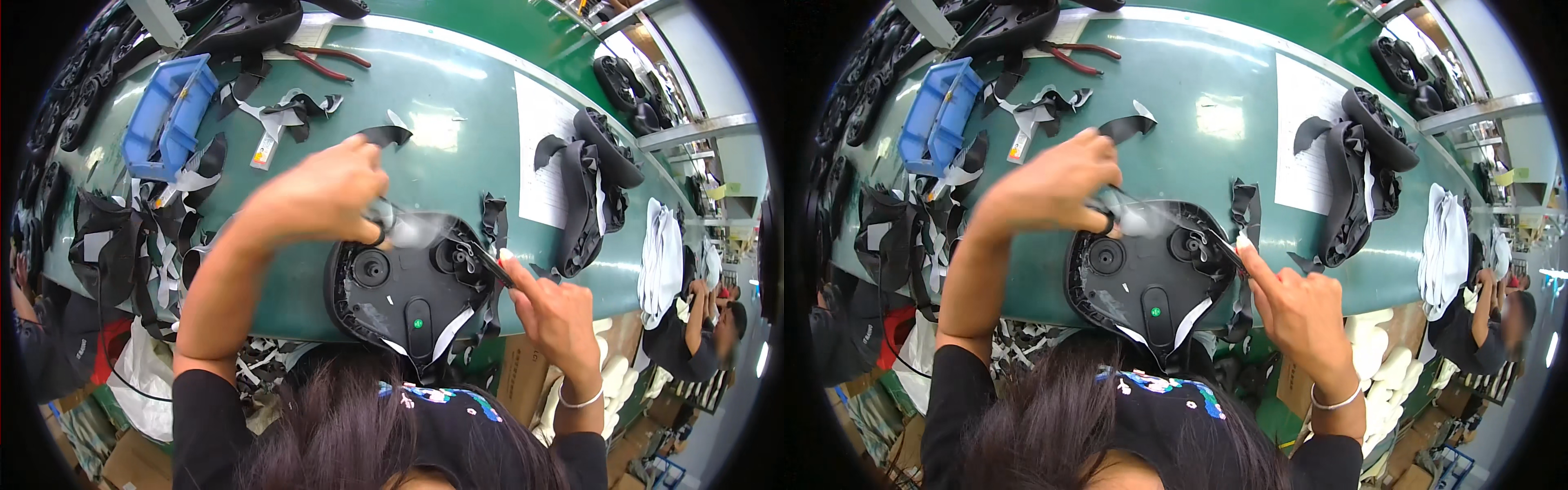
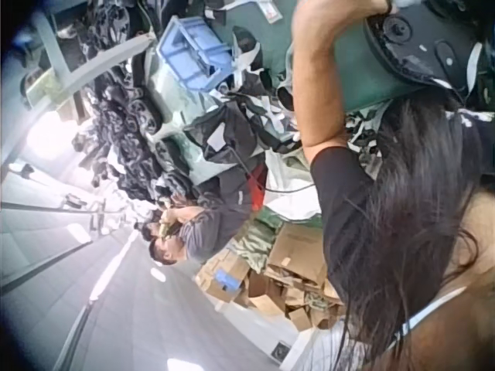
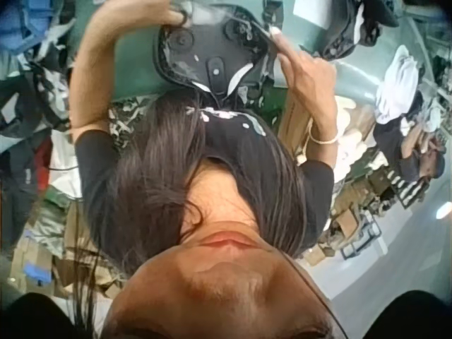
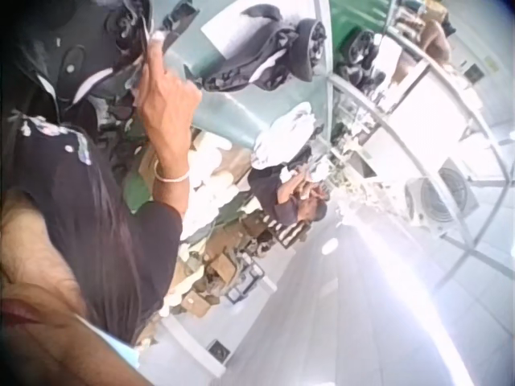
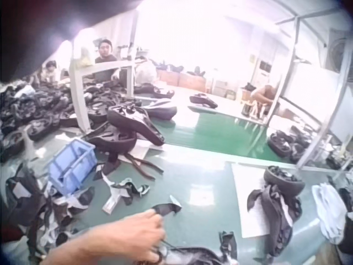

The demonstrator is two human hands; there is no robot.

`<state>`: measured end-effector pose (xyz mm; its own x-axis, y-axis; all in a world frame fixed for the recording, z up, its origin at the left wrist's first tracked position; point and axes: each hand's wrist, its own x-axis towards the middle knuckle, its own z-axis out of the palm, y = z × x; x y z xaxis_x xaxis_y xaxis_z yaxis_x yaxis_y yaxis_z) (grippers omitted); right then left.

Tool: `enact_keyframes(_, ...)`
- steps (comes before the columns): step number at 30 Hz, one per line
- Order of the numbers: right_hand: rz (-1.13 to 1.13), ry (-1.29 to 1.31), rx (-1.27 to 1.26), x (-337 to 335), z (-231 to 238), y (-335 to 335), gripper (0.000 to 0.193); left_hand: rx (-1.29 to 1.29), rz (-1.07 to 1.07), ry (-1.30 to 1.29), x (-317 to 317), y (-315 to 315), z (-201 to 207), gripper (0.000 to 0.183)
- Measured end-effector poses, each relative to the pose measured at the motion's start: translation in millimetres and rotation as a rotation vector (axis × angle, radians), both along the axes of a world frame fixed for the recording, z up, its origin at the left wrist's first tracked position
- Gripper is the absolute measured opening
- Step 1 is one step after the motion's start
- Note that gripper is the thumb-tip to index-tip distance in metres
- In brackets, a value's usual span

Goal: The person uses a red utility knife to trim excess black fabric from the underside of a bicycle saddle. They hold the saddle on a green workbench, carefully cutting along the edges to remove loose material and scraps. The person repeatedly adjusts the saddle's position to access different areas for trimming.

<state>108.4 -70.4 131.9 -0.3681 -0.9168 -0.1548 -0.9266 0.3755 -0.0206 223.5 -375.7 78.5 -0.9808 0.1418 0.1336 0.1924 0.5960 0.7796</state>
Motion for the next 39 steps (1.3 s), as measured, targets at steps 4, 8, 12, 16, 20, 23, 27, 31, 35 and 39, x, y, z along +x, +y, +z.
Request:
enact_keyframes(4,0.078,-0.022,-0.107,-13,-11,5,0.049,0.195,-0.127,0.352,-41,43,-24,0.017)
enact_keyframes(8,-0.029,0.035,-0.043,12,-21,31,0.052,1.031,0.413,0.022,-60,64,16,0.031)
enact_keyframes(12,-0.391,-0.345,-0.228,52,-35,59,0.051,1.227,0.687,0.758,-62,46,50,0.032)
enact_keyframes(16,-0.78,-1.12,-0.451,98,-46,66,0.049,1.001,1.099,1.325,-36,36,68,0.036)
enact_keyframes(20,-0.915,-1.06,-0.694,98,-34,58,0.053,0.766,1.287,0.991,-22,14,38,0.039)
enact_keyframes(23,-0.805,-0.986,-0.904,61,-73,23,0.066,-0.305,0.984,0.071,11,12,-16,0.038)
enact_keyframes(27,-0.675,-0.85,-0.91,21,-89,-31,0.07,-0.644,1.177,0.315,36,58,-28,0.025)
enact_keyframes(31,-0.592,-0.949,-0.972,0,-79,-67,0.051,-0.299,0.728,0.108,13,126,-5,0.036)
enact_keyframes(35,-0.464,-0.681,-0.826,18,-61,-35,0.046,-0.262,0.809,0.1,-4,137,-30,0.038)
enact_keyframes(39,-0.225,-0.385,-0.738,22,-67,-1,0.049,-0.049,0.709,0.068,-5,130,-36,0.026)
